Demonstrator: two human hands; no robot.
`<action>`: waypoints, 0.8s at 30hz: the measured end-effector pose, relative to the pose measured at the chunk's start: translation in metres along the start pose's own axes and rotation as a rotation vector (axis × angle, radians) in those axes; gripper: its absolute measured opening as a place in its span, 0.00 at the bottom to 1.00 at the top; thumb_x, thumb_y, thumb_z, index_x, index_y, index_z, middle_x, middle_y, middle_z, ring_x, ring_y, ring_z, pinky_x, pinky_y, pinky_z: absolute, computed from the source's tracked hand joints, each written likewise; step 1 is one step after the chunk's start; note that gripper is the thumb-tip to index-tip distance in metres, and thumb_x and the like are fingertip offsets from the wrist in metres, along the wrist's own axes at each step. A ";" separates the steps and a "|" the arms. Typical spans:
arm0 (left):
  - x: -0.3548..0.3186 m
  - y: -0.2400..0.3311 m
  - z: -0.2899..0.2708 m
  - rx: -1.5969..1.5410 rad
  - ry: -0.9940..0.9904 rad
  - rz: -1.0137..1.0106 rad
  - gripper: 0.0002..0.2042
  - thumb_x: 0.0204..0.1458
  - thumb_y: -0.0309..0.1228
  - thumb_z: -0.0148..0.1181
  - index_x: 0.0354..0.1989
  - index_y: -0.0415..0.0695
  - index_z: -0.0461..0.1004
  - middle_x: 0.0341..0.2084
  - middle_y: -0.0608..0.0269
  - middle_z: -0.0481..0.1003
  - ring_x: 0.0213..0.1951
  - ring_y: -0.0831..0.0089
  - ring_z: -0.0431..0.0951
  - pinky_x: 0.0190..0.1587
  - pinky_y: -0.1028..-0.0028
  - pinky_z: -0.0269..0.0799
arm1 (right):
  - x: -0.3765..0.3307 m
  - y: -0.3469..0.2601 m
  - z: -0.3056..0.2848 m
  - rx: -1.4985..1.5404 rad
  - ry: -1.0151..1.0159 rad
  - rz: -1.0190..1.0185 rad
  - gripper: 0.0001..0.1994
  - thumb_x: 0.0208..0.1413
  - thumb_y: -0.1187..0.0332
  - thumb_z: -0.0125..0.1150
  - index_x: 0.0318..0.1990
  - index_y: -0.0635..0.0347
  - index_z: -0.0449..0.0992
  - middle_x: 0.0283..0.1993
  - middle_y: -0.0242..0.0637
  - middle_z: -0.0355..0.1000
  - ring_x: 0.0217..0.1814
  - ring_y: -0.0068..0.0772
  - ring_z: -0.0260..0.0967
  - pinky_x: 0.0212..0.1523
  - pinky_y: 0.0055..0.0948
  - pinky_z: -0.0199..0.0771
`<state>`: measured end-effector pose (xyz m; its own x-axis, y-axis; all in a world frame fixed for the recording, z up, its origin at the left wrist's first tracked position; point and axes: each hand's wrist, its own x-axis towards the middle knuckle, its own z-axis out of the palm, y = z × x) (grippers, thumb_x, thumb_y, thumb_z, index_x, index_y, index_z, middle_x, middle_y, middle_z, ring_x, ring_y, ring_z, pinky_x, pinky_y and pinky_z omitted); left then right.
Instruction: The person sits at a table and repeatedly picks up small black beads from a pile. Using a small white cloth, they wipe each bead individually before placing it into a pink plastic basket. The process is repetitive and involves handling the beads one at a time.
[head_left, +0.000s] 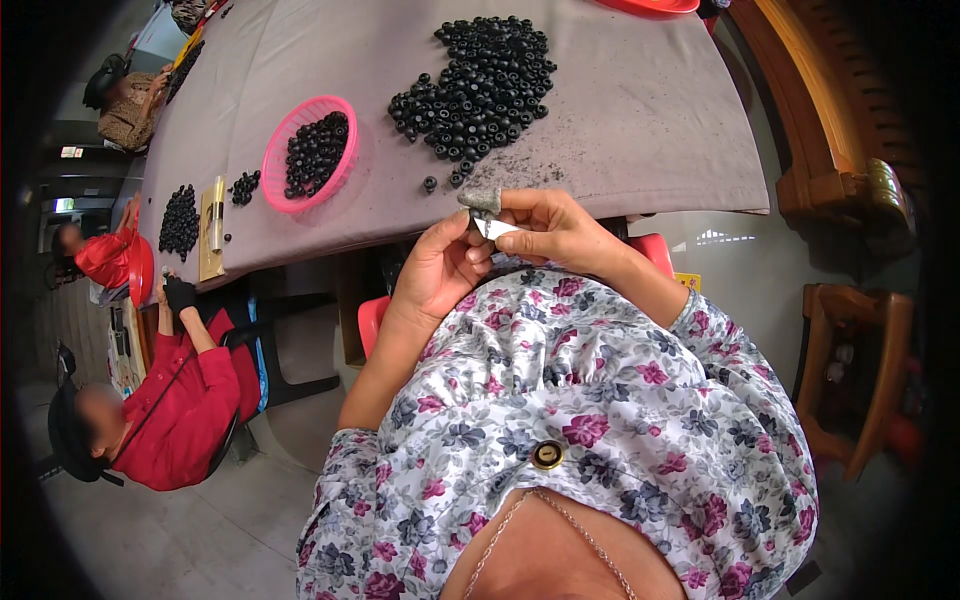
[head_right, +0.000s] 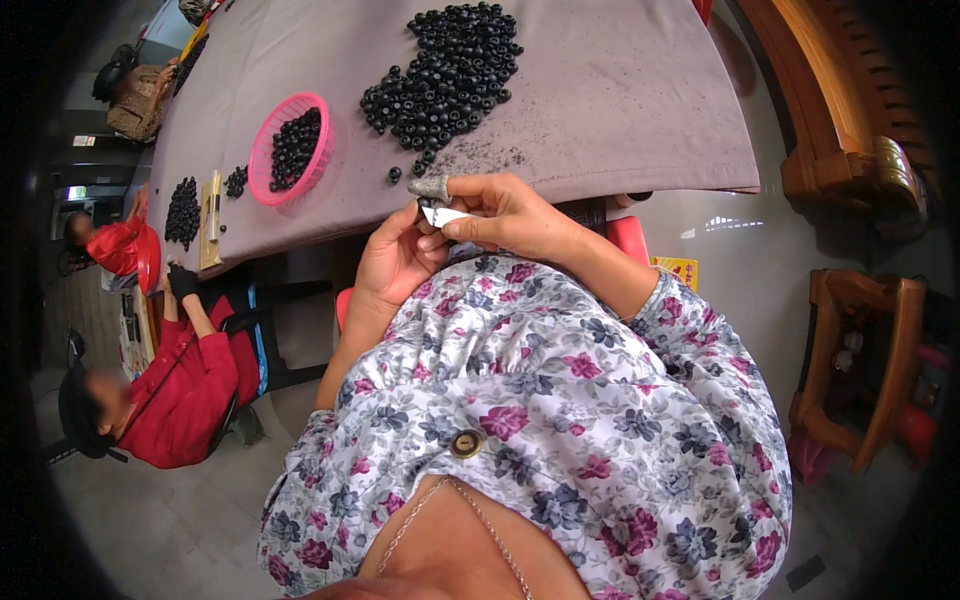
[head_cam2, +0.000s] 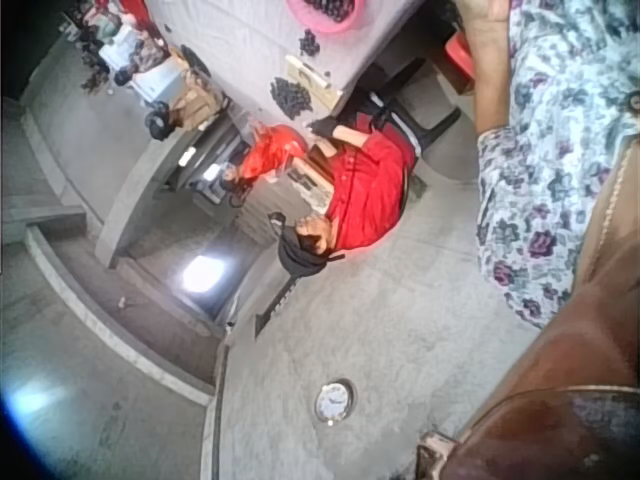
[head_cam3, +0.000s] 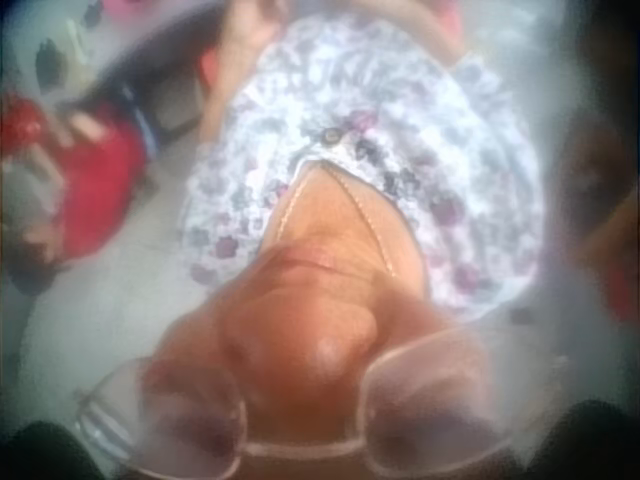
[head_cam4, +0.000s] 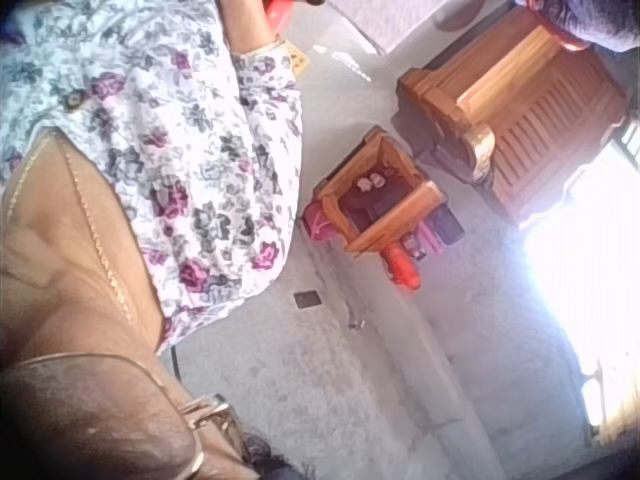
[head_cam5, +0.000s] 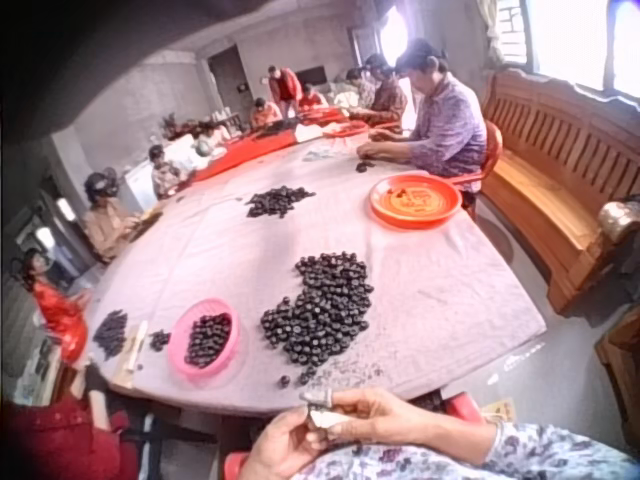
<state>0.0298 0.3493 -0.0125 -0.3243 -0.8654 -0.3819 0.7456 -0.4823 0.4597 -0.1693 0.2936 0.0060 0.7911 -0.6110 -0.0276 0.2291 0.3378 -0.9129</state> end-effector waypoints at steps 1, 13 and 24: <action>0.000 0.000 0.001 0.003 -0.008 0.006 0.09 0.56 0.35 0.59 0.35 0.41 0.74 0.25 0.68 0.72 0.28 0.77 0.70 0.31 0.76 0.68 | 0.000 -0.001 0.000 0.003 0.004 -0.001 0.08 0.57 0.73 0.59 0.43 0.64 0.74 0.28 0.23 0.67 0.23 0.09 0.56 0.22 0.15 0.52; 0.000 -0.001 -0.003 0.035 -0.089 0.039 0.09 0.58 0.35 0.57 0.36 0.41 0.73 0.25 0.68 0.70 0.27 0.77 0.69 0.31 0.76 0.67 | 0.003 0.010 -0.011 0.047 -0.054 0.038 0.13 0.58 0.69 0.60 0.47 0.66 0.76 0.36 0.30 0.76 0.23 0.08 0.59 0.20 0.13 0.54; 0.000 -0.003 0.000 -0.019 -0.093 -0.008 0.09 0.58 0.33 0.56 0.40 0.40 0.73 0.25 0.68 0.70 0.26 0.77 0.69 0.30 0.77 0.66 | 0.007 0.013 -0.018 0.151 -0.048 0.056 0.14 0.58 0.71 0.59 0.50 0.66 0.75 0.37 0.32 0.77 0.20 0.10 0.58 0.19 0.14 0.55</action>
<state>0.0278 0.3504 -0.0139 -0.3825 -0.8708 -0.3089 0.7536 -0.4874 0.4411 -0.1710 0.2811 -0.0134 0.8304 -0.5546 -0.0534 0.2638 0.4758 -0.8391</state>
